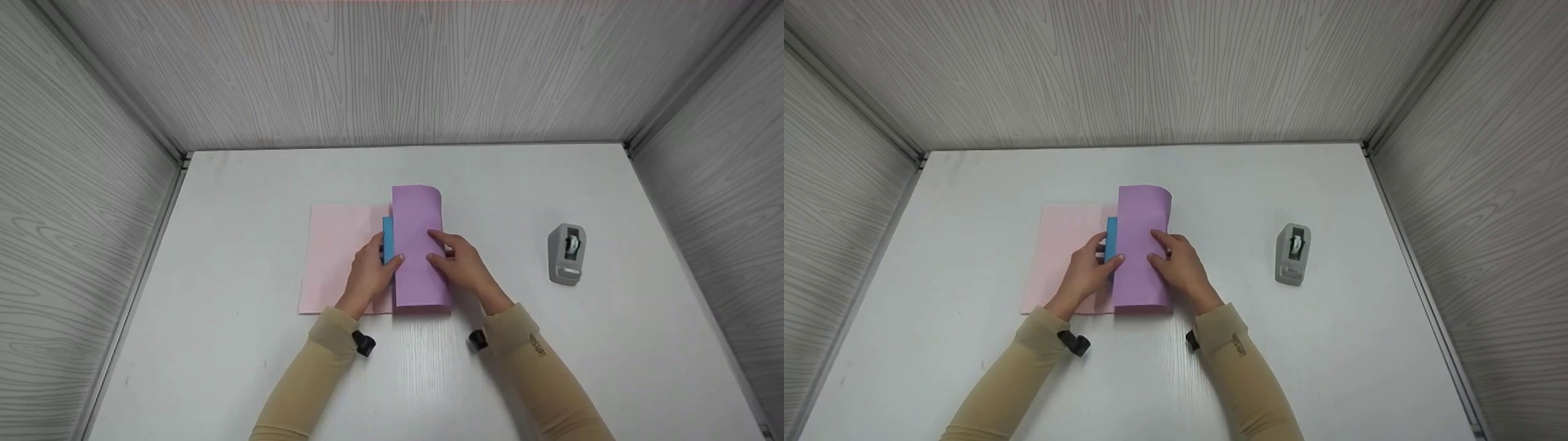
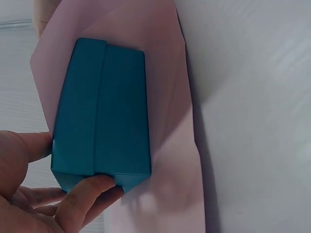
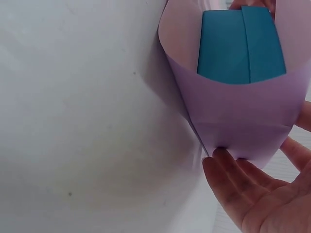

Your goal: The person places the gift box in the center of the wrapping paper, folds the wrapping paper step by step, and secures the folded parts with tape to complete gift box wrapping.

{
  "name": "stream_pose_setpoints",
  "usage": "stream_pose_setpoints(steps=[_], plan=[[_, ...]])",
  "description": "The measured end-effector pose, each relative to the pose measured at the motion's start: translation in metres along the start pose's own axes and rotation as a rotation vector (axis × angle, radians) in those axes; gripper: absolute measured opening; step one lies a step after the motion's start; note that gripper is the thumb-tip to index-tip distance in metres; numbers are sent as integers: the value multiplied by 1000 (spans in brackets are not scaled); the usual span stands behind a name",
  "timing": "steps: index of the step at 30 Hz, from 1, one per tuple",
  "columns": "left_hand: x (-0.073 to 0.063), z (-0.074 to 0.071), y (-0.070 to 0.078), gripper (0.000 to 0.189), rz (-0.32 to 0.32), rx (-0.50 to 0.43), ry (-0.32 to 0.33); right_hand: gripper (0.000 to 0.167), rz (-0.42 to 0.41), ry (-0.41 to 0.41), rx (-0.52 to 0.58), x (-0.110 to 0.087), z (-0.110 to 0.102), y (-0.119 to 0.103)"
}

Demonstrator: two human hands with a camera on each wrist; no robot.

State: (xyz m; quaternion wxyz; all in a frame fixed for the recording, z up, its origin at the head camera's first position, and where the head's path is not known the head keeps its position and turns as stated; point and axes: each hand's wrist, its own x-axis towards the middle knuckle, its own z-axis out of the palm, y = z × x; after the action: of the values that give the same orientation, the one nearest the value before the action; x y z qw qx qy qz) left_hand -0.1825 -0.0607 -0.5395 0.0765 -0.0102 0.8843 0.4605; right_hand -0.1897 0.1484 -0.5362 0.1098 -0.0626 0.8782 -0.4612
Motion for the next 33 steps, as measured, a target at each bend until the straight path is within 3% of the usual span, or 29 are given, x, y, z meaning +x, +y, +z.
stream_pose_setpoints(steps=[8, 15, 25, 33], plan=[[-7, -7, -6, 67, 15, 96, -6, 51, 28, 21, 13, 0, 6, 3], [-22, -36, -23, 62, -6, 186, 54, 53, 52, 23, 5, -1, 7, 6], [-36, -92, -61, 67, -163, 272, 116, 54, 76, 8, 9, -1, 5, 3], [-39, -113, -82, 73, -270, 219, 84, 54, 103, 2, 29, -1, 4, 2]])
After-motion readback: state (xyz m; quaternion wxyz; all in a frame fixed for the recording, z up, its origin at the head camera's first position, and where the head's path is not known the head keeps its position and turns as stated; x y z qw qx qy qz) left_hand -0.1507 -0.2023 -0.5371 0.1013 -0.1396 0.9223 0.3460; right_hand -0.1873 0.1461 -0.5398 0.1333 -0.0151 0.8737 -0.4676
